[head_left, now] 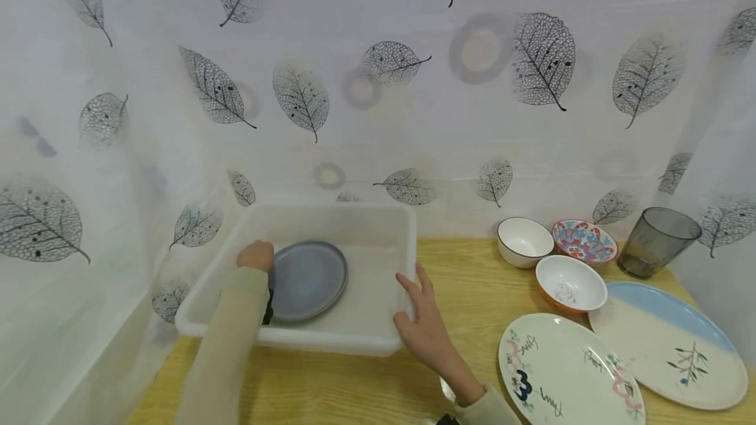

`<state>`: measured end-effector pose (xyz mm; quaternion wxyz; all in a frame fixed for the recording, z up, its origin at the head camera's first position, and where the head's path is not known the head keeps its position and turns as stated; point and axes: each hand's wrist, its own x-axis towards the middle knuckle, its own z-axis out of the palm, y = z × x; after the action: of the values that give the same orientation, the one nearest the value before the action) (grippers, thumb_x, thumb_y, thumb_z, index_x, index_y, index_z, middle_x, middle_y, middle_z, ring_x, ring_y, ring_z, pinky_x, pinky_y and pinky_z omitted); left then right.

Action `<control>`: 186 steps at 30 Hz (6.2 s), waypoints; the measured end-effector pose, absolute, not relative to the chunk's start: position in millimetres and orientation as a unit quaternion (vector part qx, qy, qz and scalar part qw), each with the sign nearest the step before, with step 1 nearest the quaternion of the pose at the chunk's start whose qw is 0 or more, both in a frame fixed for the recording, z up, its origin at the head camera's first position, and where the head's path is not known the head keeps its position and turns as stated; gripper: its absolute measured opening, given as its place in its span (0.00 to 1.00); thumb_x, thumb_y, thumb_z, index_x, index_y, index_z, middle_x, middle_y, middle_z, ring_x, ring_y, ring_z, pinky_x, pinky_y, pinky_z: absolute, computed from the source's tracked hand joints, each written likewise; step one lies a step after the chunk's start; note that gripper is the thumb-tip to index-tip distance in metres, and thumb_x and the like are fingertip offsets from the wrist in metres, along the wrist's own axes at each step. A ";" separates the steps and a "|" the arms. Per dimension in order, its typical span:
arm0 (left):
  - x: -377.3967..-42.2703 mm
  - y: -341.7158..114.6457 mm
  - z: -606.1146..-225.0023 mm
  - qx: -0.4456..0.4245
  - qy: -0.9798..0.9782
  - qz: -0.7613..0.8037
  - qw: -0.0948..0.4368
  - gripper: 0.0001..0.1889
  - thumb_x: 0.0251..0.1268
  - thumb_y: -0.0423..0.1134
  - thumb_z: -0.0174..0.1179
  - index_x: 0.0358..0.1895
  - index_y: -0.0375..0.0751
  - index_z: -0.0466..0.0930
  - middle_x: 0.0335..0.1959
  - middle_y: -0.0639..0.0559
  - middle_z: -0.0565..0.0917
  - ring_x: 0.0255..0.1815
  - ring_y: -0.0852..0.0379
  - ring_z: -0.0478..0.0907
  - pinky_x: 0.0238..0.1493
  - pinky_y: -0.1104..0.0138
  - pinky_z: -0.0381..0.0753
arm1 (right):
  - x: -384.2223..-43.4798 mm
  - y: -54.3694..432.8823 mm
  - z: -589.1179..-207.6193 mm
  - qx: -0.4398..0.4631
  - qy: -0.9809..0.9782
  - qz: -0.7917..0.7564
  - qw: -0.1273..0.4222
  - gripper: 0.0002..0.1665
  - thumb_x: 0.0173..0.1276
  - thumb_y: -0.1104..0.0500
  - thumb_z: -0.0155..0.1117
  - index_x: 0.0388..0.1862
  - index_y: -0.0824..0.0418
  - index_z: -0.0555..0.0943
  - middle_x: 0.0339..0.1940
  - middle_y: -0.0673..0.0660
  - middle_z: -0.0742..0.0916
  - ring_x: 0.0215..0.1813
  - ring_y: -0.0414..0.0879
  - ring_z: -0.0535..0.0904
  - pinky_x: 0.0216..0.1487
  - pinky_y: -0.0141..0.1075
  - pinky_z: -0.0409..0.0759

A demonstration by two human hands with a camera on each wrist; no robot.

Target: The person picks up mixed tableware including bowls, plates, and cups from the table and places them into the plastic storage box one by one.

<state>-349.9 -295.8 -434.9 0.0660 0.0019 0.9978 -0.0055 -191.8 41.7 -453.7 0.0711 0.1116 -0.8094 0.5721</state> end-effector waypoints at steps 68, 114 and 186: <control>-359.3 -299.0 -378.5 0.049 0.949 0.305 0.064 0.19 0.74 0.35 0.42 0.58 0.24 0.72 0.47 0.32 0.83 0.41 0.46 0.82 0.42 0.59 0.79 | -191.1 42.2 -453.7 0.115 -0.809 0.573 0.062 0.38 0.59 0.69 0.51 0.73 0.64 0.68 0.81 0.64 0.49 0.77 0.66 0.52 0.65 0.63 0.63; -258.8 -195.2 -322.6 0.181 0.905 0.377 -0.082 0.26 0.80 0.46 0.48 0.73 0.35 0.62 0.69 0.33 0.68 0.70 0.36 0.64 0.64 0.41 0.67 | -182.6 65.4 -438.7 0.136 -0.825 0.549 -0.005 0.40 0.70 0.58 0.62 0.78 0.62 0.60 0.80 0.69 0.54 0.33 0.41 0.72 0.31 0.31 0.75; -206.3 -130.8 -361.4 0.214 0.891 0.381 -0.121 0.23 0.76 0.40 0.55 0.67 0.34 0.68 0.66 0.34 0.68 0.68 0.38 0.66 0.67 0.44 0.66 | -142.2 116.2 -400.1 0.107 -0.913 0.392 0.016 0.42 0.76 0.39 0.52 0.81 0.51 0.54 0.76 0.60 0.67 0.59 0.58 0.80 0.55 0.57 0.78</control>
<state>-206.3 -130.8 -361.4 -0.1207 0.2143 0.8913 0.3808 -142.2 116.2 -400.1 0.0163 0.1071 -0.9134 0.3924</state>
